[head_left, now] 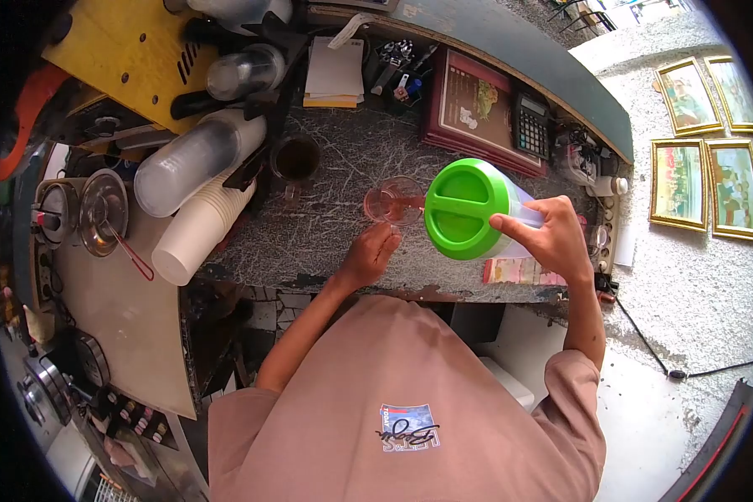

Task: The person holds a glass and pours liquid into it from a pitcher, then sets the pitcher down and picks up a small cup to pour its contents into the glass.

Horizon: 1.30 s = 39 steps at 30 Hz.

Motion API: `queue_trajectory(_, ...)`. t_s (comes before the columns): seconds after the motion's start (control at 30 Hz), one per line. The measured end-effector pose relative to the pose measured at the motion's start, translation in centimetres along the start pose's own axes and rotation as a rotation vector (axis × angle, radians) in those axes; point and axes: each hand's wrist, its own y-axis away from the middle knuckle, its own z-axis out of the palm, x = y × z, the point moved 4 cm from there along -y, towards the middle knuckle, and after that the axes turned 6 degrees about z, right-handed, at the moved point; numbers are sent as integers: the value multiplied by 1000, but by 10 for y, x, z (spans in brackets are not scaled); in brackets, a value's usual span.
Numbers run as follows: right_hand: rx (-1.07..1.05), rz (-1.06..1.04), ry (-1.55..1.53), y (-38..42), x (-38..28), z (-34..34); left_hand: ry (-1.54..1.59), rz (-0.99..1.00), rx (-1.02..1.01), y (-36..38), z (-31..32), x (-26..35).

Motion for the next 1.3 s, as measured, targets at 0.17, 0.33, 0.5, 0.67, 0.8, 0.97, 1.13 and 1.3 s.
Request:
queue_trajectory(0.17, 12, -5, -18, 0, -1, -1, 3, -10, -9, 0, 0, 0)
queue_trajectory(0.33, -3, -21, -50, 0, -3, -1, -14, 15, -4, 0, 0, -1)
queue_trajectory(0.5, 6, -43, -42, -1, -3, -1, -17, 4, -13, 1, 1, -3)
queue_trajectory(0.67, 0, -44, -24, 0, -5, -3, -11, 16, 0, -1, 0, 1)
queue_trajectory(0.8, -49, -11, 17, 0, -10, -6, -11, 18, -2, -2, -2, 4)
queue_trajectory(0.97, -63, -7, -4, 0, -13, -7, -10, 10, -15, -2, -1, 2)
queue_trajectory(1.13, -60, -16, -5, 1, -14, -7, -17, 14, -3, -1, 0, 1)
queue_trajectory(1.3, -31, -45, -29, 1, -14, -7, -12, 11, -13, -2, -2, 3)
